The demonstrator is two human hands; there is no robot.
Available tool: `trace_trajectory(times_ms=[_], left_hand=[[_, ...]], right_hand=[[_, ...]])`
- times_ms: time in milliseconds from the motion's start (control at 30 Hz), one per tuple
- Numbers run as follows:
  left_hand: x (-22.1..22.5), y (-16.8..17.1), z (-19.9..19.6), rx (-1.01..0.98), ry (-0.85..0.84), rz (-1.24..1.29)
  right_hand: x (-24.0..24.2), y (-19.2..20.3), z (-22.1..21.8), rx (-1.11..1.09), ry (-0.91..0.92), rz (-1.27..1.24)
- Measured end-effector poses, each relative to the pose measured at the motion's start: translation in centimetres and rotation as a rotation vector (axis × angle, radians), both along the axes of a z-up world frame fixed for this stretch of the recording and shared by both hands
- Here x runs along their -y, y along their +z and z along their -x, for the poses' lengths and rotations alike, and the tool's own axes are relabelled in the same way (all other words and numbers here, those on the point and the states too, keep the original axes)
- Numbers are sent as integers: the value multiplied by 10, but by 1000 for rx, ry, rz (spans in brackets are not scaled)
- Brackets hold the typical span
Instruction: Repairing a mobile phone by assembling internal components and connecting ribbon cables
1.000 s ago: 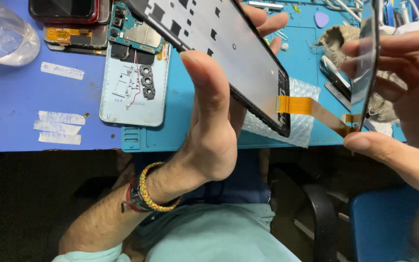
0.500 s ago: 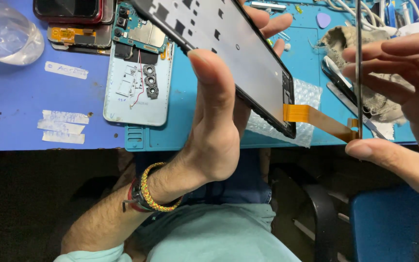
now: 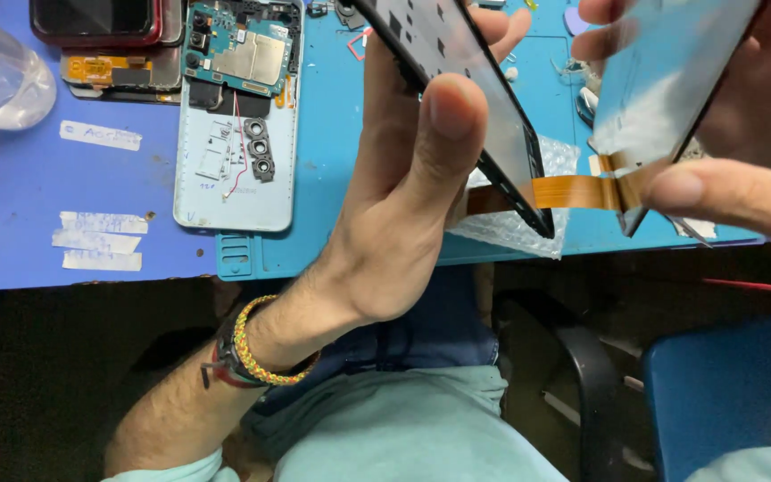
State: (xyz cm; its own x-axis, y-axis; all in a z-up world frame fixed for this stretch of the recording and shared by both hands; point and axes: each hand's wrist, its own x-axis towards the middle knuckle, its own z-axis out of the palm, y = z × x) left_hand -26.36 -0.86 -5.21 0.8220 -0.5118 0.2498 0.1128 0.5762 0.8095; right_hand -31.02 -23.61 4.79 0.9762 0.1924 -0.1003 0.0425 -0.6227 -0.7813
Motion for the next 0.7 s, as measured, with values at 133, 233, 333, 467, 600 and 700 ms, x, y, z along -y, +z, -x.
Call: trace_trajectory(times_ms=[133,233,333,467,600,700], left_hand=[[3,-6,0,56,41,27],[0,0,1,119,82,-63],[2,0,2,100,79,-79],[7,-1,3,29,72,-16],[10,-6,4,16,43,96],[15,-11,4,-33,-11,207]], right_hand=[[0,-4,-6,-6,-13,58],[3,-7,-7,41,39,78],[-9,-3,-9,23,-20,107],[-23,4,-11,39,-2,81],[-35,3,-12,30,-31,-37],[-35,0,-16,30,-9,-73]])
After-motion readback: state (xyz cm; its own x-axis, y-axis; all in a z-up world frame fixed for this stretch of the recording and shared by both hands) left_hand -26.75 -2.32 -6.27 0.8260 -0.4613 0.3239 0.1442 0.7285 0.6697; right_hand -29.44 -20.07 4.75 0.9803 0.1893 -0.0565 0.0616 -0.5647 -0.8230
